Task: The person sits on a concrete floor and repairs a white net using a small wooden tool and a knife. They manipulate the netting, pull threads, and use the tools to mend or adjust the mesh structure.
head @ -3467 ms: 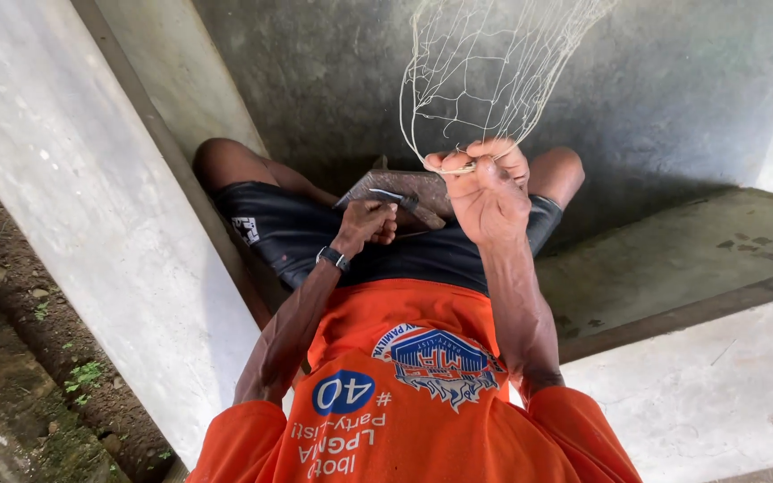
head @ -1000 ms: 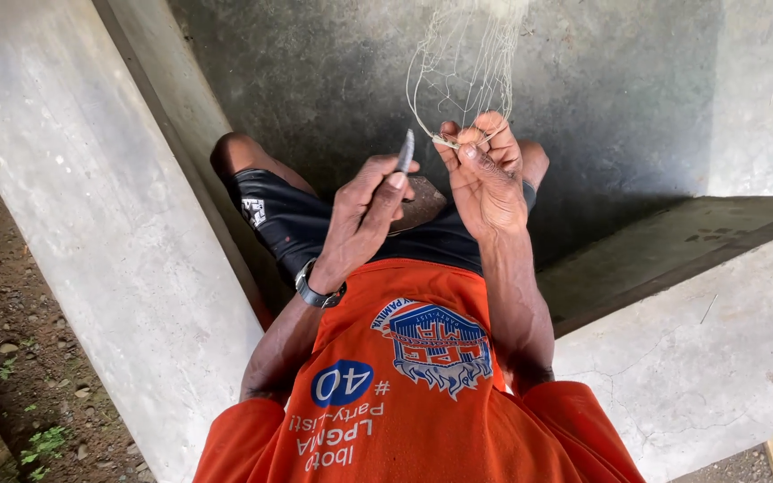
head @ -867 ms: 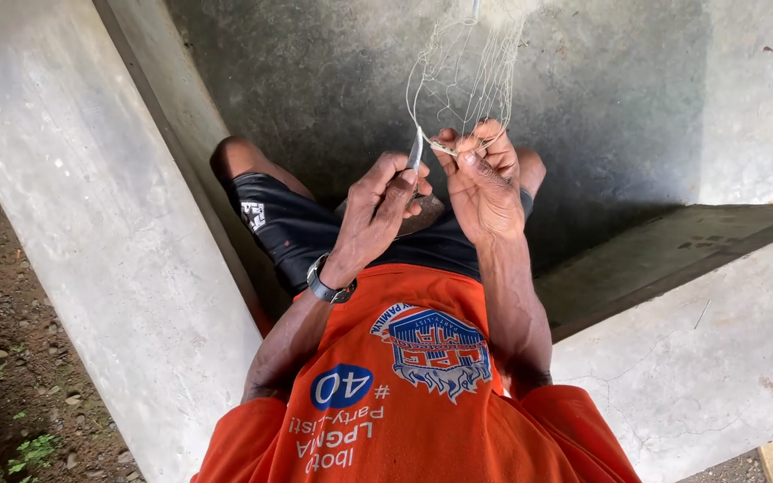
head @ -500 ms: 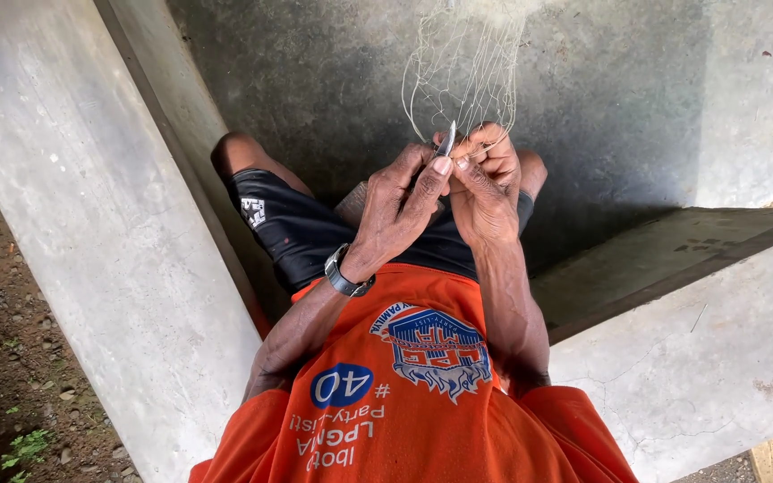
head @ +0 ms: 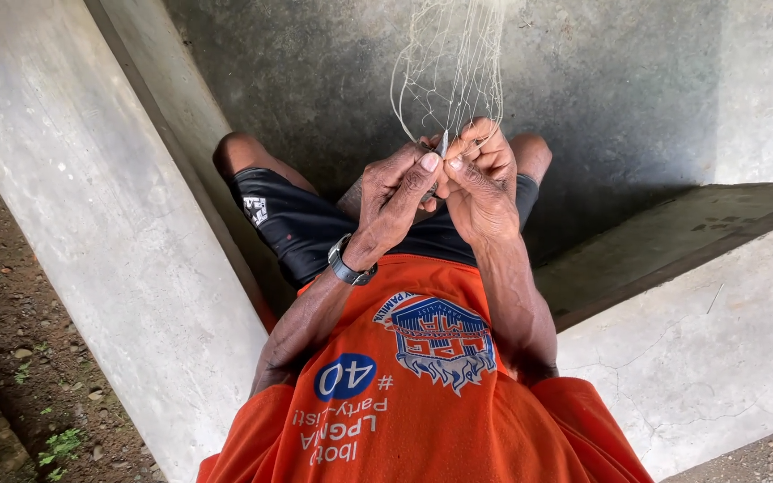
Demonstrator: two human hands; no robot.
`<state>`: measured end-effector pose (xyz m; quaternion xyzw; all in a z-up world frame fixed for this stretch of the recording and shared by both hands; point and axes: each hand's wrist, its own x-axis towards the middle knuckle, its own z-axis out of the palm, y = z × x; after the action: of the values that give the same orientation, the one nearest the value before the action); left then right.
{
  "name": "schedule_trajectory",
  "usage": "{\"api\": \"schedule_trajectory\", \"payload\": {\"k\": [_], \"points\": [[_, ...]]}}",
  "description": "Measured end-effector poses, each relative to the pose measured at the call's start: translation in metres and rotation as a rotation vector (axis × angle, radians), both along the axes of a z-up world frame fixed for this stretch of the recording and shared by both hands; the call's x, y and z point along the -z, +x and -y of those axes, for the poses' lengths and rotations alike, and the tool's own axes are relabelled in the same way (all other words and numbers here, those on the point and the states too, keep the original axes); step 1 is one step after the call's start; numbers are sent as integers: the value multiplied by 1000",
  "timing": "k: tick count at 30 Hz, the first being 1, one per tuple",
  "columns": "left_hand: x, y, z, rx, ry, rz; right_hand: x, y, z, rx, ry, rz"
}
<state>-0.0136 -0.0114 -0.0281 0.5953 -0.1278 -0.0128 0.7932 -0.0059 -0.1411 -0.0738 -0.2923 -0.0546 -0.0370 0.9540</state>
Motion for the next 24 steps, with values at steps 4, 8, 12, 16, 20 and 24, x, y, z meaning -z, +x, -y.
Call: {"api": "schedule_trajectory", "payload": {"k": [4, 8, 12, 16, 20, 24], "points": [[-5, 1, -2, 15, -23, 78, -21, -6, -5, 14, 18, 21], [-7, -4, -3, 116, -80, 176, -5, -7, 2, 51, -9, 45], [31, -13, -8, 201, -286, 129, 3, -5, 19, 78, 3, 43], [34, 19, -13, 116, -359, -85, 1, -16, 22, 3, 97, 49], [-9, 49, -9, 162, -365, -239, -7, -18, 26, -137, 154, 35], [-13, 50, -14, 22, -425, -244, 37, 13, 36, -81, 179, 60]]}}
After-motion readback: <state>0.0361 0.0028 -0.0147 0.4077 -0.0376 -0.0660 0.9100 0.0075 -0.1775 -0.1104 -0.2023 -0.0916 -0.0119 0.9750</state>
